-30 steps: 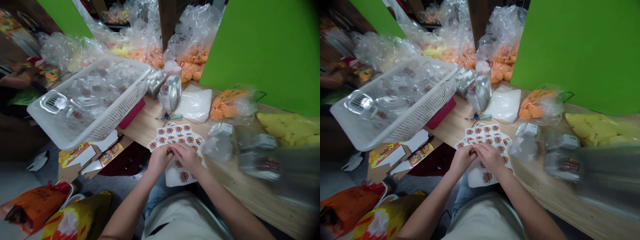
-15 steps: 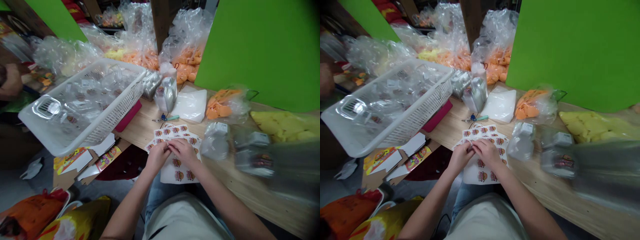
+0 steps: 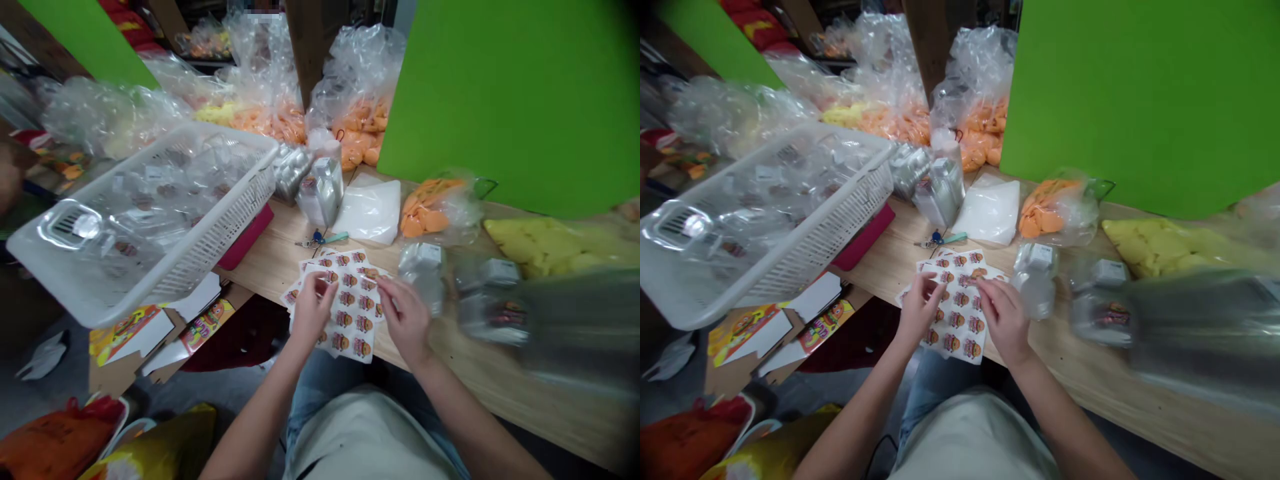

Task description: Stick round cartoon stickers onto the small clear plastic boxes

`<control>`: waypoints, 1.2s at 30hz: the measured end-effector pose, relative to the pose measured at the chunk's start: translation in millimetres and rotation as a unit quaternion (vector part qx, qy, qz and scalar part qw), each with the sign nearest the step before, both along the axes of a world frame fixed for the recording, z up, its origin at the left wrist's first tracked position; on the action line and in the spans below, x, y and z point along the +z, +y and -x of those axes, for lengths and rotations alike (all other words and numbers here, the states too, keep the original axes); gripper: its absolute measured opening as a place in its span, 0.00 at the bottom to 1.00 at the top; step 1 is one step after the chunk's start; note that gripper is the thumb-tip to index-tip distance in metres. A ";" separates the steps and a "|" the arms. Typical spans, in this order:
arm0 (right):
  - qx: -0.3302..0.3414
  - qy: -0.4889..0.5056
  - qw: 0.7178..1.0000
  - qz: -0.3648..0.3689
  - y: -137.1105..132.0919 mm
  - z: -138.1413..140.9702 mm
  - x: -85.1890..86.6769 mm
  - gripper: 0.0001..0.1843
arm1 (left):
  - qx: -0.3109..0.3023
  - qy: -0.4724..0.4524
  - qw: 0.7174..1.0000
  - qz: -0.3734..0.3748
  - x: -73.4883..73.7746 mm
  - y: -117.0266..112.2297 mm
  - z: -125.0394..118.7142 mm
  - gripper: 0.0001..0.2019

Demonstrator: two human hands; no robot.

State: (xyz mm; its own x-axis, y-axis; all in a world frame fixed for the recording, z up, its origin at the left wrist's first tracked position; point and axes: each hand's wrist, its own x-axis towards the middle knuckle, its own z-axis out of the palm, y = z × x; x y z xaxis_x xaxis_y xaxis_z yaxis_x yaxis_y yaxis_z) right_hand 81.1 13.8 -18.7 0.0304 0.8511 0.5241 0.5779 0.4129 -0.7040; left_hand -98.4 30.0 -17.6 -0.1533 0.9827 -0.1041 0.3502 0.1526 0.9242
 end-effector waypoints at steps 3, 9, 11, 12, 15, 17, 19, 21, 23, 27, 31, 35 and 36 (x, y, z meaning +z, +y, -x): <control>0.084 -0.055 0.995 -0.024 -21.6 -8.7 -1.8 0.20 | -0.104 -0.287 0.945 0.115 18.3 -8.7 -26.0 0.19; 0.015 0.184 0.962 0.203 -34.2 -35.5 9.3 0.27 | -0.138 -0.300 0.939 0.096 20.9 -25.0 -63.4 0.20; -0.016 0.206 0.947 0.244 -27.1 -54.6 16.5 0.22 | -0.178 -0.236 0.953 0.065 17.6 -27.0 -72.1 0.20; -0.045 0.215 0.945 0.242 -21.9 -65.4 19.5 0.21 | -0.189 -0.184 0.964 0.031 16.1 -25.5 -76.5 0.20; -0.105 0.251 0.934 0.233 -3.6 -95.0 24.0 0.24 | -0.239 -0.024 0.963 -0.122 8.8 -9.7 -91.3 0.24; -0.097 0.253 0.925 0.265 7.4 -107.3 22.4 0.27 | -0.303 0.022 0.932 -0.196 -0.9 6.0 -102.5 0.30; -0.075 0.239 0.922 0.296 15.2 -112.5 17.8 0.29 | -0.358 0.031 0.907 -0.219 -13.6 19.2 -112.6 0.35; -0.059 0.217 0.926 0.304 19.6 -113.6 12.2 0.29 | -0.375 0.029 0.902 -0.213 -25.8 26.3 -119.4 0.36; -0.048 0.188 0.932 0.306 22.2 -114.1 7.6 0.28 | -0.371 0.027 0.904 -0.209 -33.8 27.2 -122.1 0.36; -0.022 0.159 0.939 0.305 27.8 -118.0 5.8 0.27 | -0.363 0.034 0.905 -0.218 -36.1 22.3 -120.2 0.34; -0.014 0.133 0.943 0.306 32.4 -121.1 9.5 0.26 | -0.366 0.033 0.900 -0.236 -34.0 21.1 -117.8 0.29; -0.001 0.111 0.948 0.298 32.3 -121.8 9.1 0.26 | -0.380 0.031 0.890 -0.249 -33.3 22.3 -117.5 0.26; 0.001 0.109 0.949 0.295 32.1 -121.9 7.9 0.26 | -0.381 0.031 0.890 -0.250 -32.7 22.4 -117.5 0.26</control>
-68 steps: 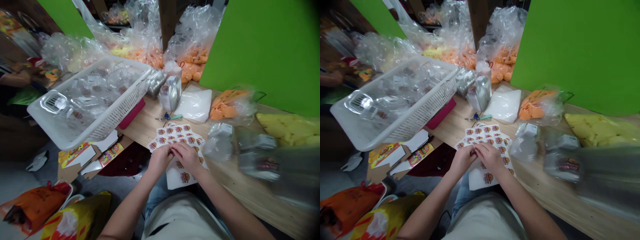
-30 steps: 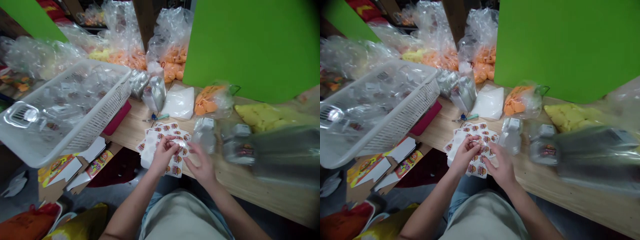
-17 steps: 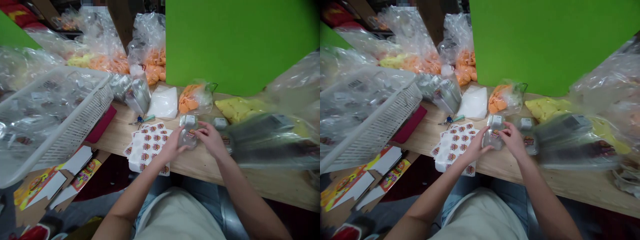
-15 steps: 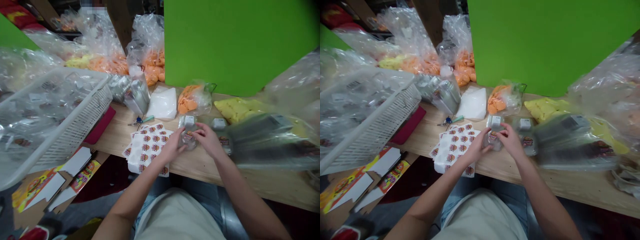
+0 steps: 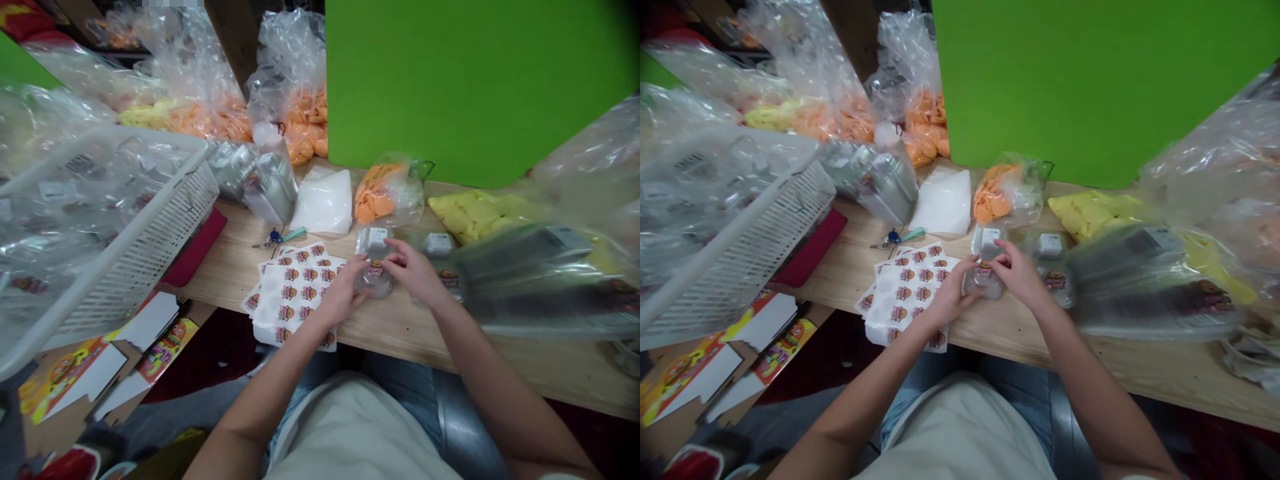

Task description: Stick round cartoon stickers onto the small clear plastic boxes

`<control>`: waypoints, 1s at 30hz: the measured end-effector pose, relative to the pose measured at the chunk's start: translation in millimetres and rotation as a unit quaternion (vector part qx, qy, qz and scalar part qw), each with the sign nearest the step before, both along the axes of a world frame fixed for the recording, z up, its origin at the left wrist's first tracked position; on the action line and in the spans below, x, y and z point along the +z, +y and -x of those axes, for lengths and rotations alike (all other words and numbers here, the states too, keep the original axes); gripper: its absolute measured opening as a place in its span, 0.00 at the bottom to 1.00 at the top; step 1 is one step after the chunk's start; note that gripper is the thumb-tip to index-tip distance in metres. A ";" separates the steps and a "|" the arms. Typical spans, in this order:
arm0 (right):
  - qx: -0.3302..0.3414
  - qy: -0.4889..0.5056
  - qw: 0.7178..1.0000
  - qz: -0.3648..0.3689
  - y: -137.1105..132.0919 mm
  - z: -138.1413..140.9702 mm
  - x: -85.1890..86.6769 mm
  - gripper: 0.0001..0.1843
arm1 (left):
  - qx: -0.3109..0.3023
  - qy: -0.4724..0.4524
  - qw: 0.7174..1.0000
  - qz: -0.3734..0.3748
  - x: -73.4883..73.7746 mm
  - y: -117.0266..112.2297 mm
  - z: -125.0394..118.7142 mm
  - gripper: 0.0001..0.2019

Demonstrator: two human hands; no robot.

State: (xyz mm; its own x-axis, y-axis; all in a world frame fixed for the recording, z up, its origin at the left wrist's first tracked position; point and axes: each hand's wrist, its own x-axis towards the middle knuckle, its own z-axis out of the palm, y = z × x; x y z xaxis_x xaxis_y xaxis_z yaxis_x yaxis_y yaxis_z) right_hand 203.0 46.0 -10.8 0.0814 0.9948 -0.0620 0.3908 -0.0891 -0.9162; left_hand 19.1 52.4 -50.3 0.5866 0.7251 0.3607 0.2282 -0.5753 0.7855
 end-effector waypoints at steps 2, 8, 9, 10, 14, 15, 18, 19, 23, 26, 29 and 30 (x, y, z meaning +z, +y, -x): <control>0.002 -0.006 1.000 -0.004 -0.1 0.1 -3.1 0.25 | -0.001 0.002 1.000 0.001 1.7 0.0 0.2 0.25; 0.007 -0.127 0.992 -0.017 -4.1 6.8 -2.8 0.24 | -0.011 0.055 0.998 0.003 7.6 -0.7 1.3 0.18; 0.005 -0.173 0.984 -0.030 -6.4 8.0 -0.5 0.24 | -0.013 0.063 0.998 0.002 8.5 -0.6 1.2 0.17; -0.006 -0.224 0.973 -0.052 -9.2 8.6 2.1 0.25 | -0.015 0.070 0.997 0.001 9.3 -0.6 1.2 0.17; -0.065 -0.358 0.914 -0.179 -19.7 4.1 7.0 0.32 | -0.030 0.062 0.998 0.012 13.5 -1.1 2.3 0.16; -0.032 -0.357 0.914 -0.191 -21.0 2.4 6.0 0.35 | -0.030 0.048 0.998 0.016 14.6 -1.4 3.6 0.17; 0.120 -0.333 0.918 -0.176 -21.9 0.6 0.8 0.39 | 0.070 -0.019 0.996 0.046 19.3 -1.8 10.8 0.16; 0.138 -0.322 0.921 -0.171 -21.9 1.5 0.0 0.39 | 0.131 -0.044 0.988 0.072 22.2 -1.9 14.0 0.15; 0.111 -0.244 0.946 -0.180 -29.3 8.9 9.1 0.40 | 0.210 -0.131 0.921 0.300 42.7 -3.9 23.1 0.14; 0.132 -0.212 0.953 -0.173 -45.8 10.1 24.9 0.39 | 0.051 -0.192 0.848 0.490 59.6 -9.9 16.3 0.19; 0.148 -0.234 0.948 -0.159 -65.5 -2.3 39.2 0.38 | -0.032 -0.180 0.841 0.509 67.3 -18.3 -2.1 0.17; 0.148 -0.254 0.943 -0.155 -71.1 -10.5 42.1 0.36 | -0.040 -0.152 0.865 0.477 67.7 -20.8 -8.3 0.15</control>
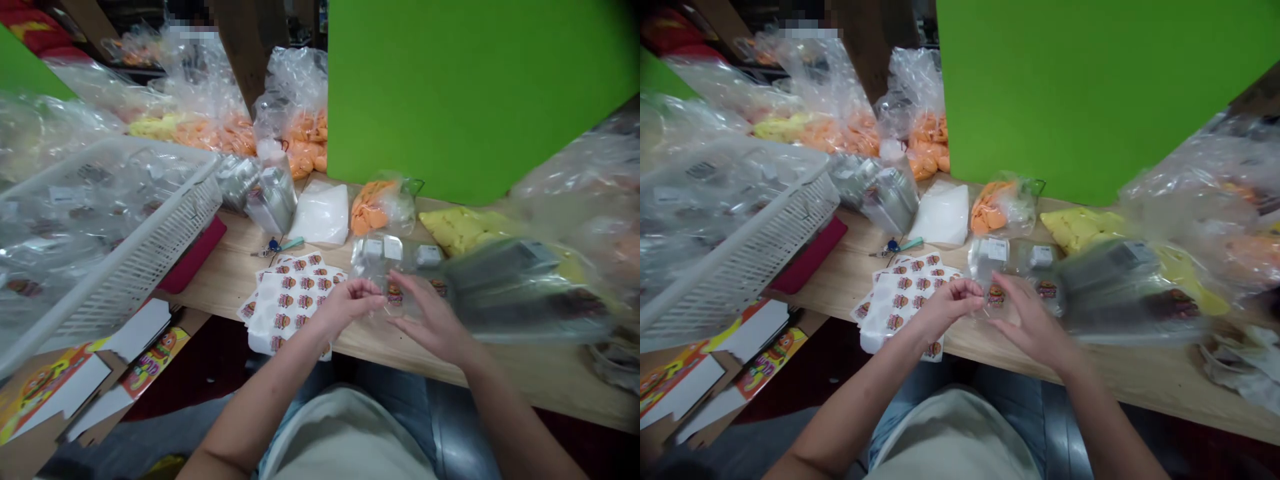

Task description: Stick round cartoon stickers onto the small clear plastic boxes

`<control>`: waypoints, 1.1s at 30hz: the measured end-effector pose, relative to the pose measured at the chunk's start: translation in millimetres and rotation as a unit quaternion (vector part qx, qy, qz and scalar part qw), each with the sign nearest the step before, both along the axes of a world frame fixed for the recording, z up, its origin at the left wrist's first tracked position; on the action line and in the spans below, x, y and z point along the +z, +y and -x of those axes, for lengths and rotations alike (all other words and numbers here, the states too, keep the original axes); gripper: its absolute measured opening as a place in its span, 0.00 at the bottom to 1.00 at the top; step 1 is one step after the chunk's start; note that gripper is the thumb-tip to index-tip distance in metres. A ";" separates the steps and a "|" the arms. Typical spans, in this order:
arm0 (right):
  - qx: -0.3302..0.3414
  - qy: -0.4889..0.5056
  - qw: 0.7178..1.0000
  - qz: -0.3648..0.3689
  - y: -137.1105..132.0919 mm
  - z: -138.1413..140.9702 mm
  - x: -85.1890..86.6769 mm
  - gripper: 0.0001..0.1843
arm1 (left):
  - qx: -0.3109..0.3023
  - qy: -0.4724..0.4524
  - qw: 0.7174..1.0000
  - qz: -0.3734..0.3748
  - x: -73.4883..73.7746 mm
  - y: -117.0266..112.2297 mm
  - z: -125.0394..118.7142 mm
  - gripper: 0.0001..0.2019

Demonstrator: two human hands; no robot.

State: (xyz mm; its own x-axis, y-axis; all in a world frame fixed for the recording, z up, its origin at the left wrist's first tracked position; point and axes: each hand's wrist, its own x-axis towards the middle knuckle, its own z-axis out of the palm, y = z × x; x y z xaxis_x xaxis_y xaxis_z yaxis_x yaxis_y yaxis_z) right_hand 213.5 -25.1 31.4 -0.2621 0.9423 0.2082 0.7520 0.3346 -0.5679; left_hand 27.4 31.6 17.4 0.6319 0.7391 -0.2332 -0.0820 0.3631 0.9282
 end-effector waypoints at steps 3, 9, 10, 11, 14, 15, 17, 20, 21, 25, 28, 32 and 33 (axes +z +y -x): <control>-0.041 -0.066 0.997 -0.014 -10.5 -36.5 -0.4 0.34 | 0.015 0.117 0.976 -0.186 -4.0 -3.2 -6.8 0.13; -0.049 -0.158 0.986 0.036 -8.7 -110.8 -29.1 0.30 | 0.232 0.348 0.835 -0.359 -36.5 4.0 72.5 0.10; -0.048 -0.167 0.984 0.024 -7.1 -111.1 -30.6 0.30 | 0.263 0.390 0.808 -0.355 -43.7 2.4 93.8 0.11; -0.057 -0.175 0.983 -0.001 -5.3 -104.6 -30.3 0.30 | 0.285 0.428 0.785 -0.345 -50.5 -0.6 114.7 0.12; -0.115 -0.159 0.974 -0.110 -0.5 -39.7 -25.8 0.29 | 0.351 0.503 0.732 -0.297 -67.2 -15.6 164.9 0.12; -0.123 -0.131 0.975 -0.130 0.4 -4.7 -26.8 0.27 | 0.372 0.513 0.721 -0.280 -71.2 -20.7 175.5 0.12; -0.024 -0.054 0.993 -0.104 0.5 73.7 -37.5 0.25 | 0.402 0.516 0.713 -0.253 -77.1 -28.3 188.0 0.13; 0.102 -0.070 0.992 -0.024 0.7 169.3 -72.7 0.33 | 0.410 0.502 0.723 -0.240 -80.7 -30.8 194.1 0.13; 0.117 -0.080 0.990 -0.017 2.1 186.6 -85.7 0.30 | 0.409 0.497 0.727 -0.240 -80.6 -29.3 195.2 0.14; 0.183 -0.077 0.980 -0.027 13.6 184.6 -115.1 0.23 | 0.370 0.493 0.746 -0.252 -74.6 -11.4 201.5 0.17; 0.226 -0.069 0.969 -0.072 21.7 154.3 -110.4 0.25 | 0.284 0.491 0.789 -0.236 -65.5 14.3 206.7 0.21; 0.257 -0.091 0.957 -0.099 23.3 133.2 -96.1 0.27 | 0.097 0.404 0.904 -0.102 -51.5 42.9 209.5 0.27; 0.258 -0.091 0.958 -0.087 22.5 132.6 -93.1 0.25 | 0.050 0.356 0.931 -0.060 -48.9 45.5 208.9 0.26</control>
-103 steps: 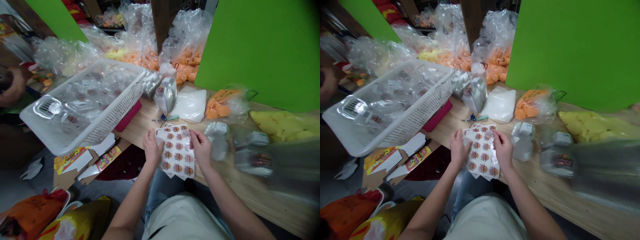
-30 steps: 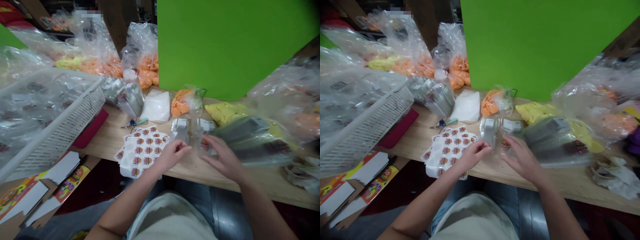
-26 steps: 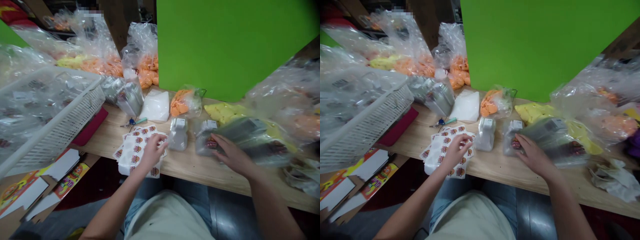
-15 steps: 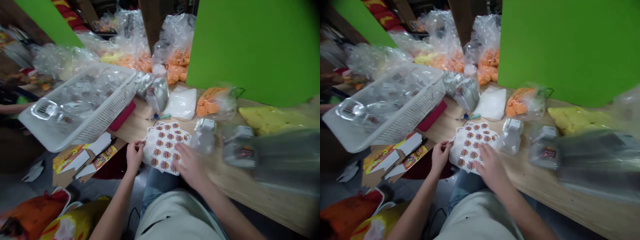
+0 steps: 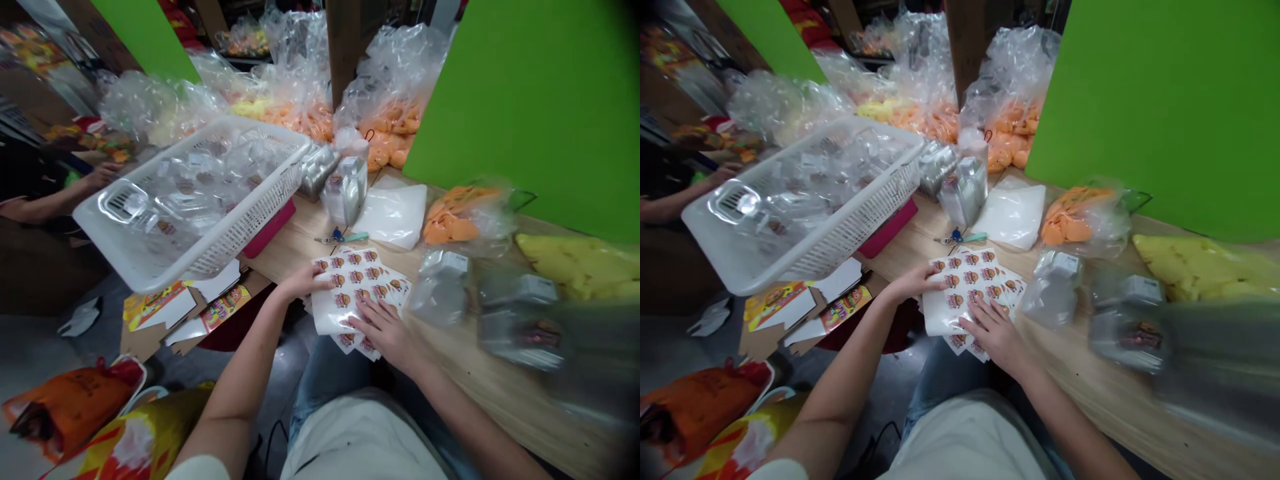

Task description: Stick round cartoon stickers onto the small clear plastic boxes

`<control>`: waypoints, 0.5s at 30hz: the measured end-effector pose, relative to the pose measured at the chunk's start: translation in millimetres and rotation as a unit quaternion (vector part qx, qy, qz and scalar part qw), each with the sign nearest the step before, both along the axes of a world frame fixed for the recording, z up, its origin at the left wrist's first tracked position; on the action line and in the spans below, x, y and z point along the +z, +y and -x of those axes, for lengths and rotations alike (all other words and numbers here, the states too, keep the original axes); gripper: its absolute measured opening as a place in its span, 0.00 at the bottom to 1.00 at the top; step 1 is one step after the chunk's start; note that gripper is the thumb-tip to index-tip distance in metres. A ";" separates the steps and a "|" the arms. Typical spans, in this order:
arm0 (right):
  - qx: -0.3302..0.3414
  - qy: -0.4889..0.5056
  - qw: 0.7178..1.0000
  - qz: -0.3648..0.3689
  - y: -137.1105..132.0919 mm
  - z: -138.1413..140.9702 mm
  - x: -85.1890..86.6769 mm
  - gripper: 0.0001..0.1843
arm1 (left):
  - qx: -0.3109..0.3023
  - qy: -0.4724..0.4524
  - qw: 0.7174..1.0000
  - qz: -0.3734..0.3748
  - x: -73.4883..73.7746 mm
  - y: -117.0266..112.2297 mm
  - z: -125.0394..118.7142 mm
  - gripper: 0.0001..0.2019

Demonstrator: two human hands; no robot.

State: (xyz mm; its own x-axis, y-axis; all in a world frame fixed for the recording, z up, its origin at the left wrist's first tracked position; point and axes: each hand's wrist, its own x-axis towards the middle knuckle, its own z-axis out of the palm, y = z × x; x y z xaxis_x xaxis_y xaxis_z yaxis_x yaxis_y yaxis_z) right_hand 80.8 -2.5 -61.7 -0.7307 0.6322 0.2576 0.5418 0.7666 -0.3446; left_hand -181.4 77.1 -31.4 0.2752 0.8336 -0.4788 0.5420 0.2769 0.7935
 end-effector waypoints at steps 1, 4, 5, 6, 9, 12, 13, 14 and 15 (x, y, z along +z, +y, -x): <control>-0.007 0.007 1.000 0.016 -0.6 1.2 2.9 0.24 | -0.023 -0.055 0.997 0.048 2.0 0.6 -1.3 0.25; -0.082 0.100 0.990 0.064 0.9 15.1 12.5 0.21 | -0.030 -0.159 0.980 0.114 4.8 -5.9 -8.6 0.22; -0.118 0.139 0.980 0.073 2.9 22.4 16.0 0.19 | -0.026 -0.168 0.979 0.111 5.3 -9.2 -11.7 0.21; -0.153 0.173 0.970 0.079 5.5 30.1 19.6 0.17 | -0.024 -0.172 0.979 0.103 6.1 -12.4 -14.7 0.21; -0.218 0.221 0.946 0.097 14.3 50.5 27.9 0.14 | -0.040 -0.181 0.980 0.078 12.1 -19.0 -21.8 0.19; -0.241 0.243 0.932 0.118 20.5 58.1 29.5 0.12 | -0.093 -0.190 0.977 0.027 22.9 -21.0 -24.9 0.16; -0.243 0.250 0.928 0.129 22.0 57.8 28.7 0.11 | -0.120 -0.183 0.976 -0.003 26.6 -20.9 -25.5 0.15; -0.242 0.258 0.924 0.144 23.3 56.6 27.4 0.09 | -0.147 -0.165 0.975 -0.041 30.1 -20.5 -26.0 0.13; -0.241 0.268 0.918 0.164 24.6 54.7 25.9 0.08 | -0.169 -0.135 0.973 -0.081 33.1 -20.0 -26.5 0.11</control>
